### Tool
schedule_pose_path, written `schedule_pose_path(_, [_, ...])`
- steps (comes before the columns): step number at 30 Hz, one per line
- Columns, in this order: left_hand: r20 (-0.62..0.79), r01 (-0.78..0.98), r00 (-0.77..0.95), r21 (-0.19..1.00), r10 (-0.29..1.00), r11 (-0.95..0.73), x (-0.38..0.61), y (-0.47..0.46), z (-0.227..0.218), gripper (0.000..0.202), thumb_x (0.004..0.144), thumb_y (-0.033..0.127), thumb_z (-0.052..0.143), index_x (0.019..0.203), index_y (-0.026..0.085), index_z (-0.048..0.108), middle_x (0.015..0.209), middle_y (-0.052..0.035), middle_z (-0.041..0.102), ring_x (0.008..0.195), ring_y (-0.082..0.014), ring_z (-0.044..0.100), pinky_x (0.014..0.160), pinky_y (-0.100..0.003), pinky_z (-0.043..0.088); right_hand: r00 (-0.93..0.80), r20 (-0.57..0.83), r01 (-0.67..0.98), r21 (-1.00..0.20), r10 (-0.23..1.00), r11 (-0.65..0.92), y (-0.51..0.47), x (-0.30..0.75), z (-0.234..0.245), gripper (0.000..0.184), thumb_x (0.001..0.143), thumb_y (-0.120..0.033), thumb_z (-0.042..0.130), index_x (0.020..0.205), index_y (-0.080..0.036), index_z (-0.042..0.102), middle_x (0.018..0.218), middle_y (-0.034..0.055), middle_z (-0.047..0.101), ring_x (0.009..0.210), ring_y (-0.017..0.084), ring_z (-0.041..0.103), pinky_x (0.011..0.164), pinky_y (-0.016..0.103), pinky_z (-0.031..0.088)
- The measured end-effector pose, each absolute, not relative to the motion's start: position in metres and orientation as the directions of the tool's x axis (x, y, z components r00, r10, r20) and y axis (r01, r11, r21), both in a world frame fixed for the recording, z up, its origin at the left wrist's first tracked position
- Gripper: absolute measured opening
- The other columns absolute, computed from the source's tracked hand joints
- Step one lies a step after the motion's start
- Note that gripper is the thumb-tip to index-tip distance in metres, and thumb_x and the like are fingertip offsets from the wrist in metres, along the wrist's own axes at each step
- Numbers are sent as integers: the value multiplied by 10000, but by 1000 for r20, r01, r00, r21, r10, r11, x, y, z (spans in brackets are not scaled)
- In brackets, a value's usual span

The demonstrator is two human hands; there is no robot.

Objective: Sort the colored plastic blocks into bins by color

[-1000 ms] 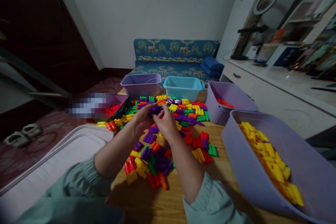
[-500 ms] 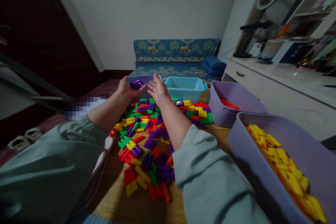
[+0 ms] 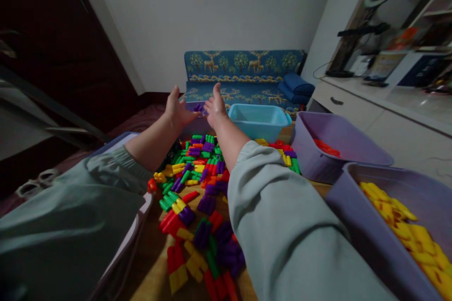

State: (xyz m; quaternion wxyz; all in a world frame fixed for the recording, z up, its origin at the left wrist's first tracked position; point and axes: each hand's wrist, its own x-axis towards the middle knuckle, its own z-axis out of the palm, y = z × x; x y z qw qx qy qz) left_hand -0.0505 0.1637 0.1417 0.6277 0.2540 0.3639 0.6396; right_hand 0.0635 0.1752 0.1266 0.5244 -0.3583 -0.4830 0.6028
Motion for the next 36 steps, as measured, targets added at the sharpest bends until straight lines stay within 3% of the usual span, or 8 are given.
schedule_pose_path(8, [-128,-456,-128,888,983,56,-26,97,95,421,875,463,478,1163,180,597,1098,-131,624,990,-222,620,846,-330,481,-88,3,-241,-970,996,-19,114,79,92,814,844,-763,158,1312,-193,504,1267,147,602,1126,274,590,878,429,478])
schedule_pose_path(12, [129,121,-221,987,967,-104,-22,55,52,379,784,313,594,1120,144,640,1078,-109,664,1020,-238,605,929,-366,447,58,41,-57,-997,997,45,77,105,52,570,825,-668,437,1017,-175,649,1022,112,705,919,240,668,790,369,511])
schedule_pose_path(15, [293,631,-256,772,921,-70,-23,30,27,428,773,277,602,1188,170,611,1223,-139,598,1214,-295,494,1052,-434,349,104,243,155,-962,964,225,48,127,22,329,732,-468,646,866,-169,669,887,73,720,845,214,666,791,344,509])
schedule_pose_path(18, [292,851,-295,513,910,112,-23,17,16,554,774,335,611,1300,180,527,1352,-187,490,1360,-381,311,1086,-531,259,96,305,306,-915,947,264,24,143,0,221,722,-336,639,859,-167,679,866,71,720,817,211,665,794,355,511])
schedule_pose_path(21, [230,903,-331,357,915,238,-23,18,14,662,773,432,593,1352,138,468,1358,-238,464,1370,-441,258,1058,-582,245,93,291,407,-884,952,231,9,151,-12,192,741,-285,614,879,-173,685,865,69,718,809,208,666,782,357,519])
schedule_pose_path(25, [176,930,-305,266,936,254,-24,22,14,664,787,517,536,1341,154,487,1259,-238,532,1243,-415,423,978,-542,348,50,338,527,-809,940,262,4,152,-21,187,751,-230,609,910,-173,690,915,76,704,864,203,654,830,355,509])
schedule_pose_path(31, [170,957,-154,270,973,104,-15,4,12,598,787,547,543,1325,284,519,1228,-157,579,1140,-357,503,886,-460,431,38,357,585,-765,933,269,7,148,-28,215,772,-241,618,968,-185,683,983,81,687,918,214,643,862,368,502])
schedule_pose_path(36, [107,950,-1,310,994,-32,-11,-6,28,500,811,514,547,1216,236,637,1083,-137,685,1040,-304,600,858,-370,447,44,349,574,-775,936,263,5,147,-29,208,781,-249,608,962,-183,687,979,82,686,913,219,645,847,364,505])
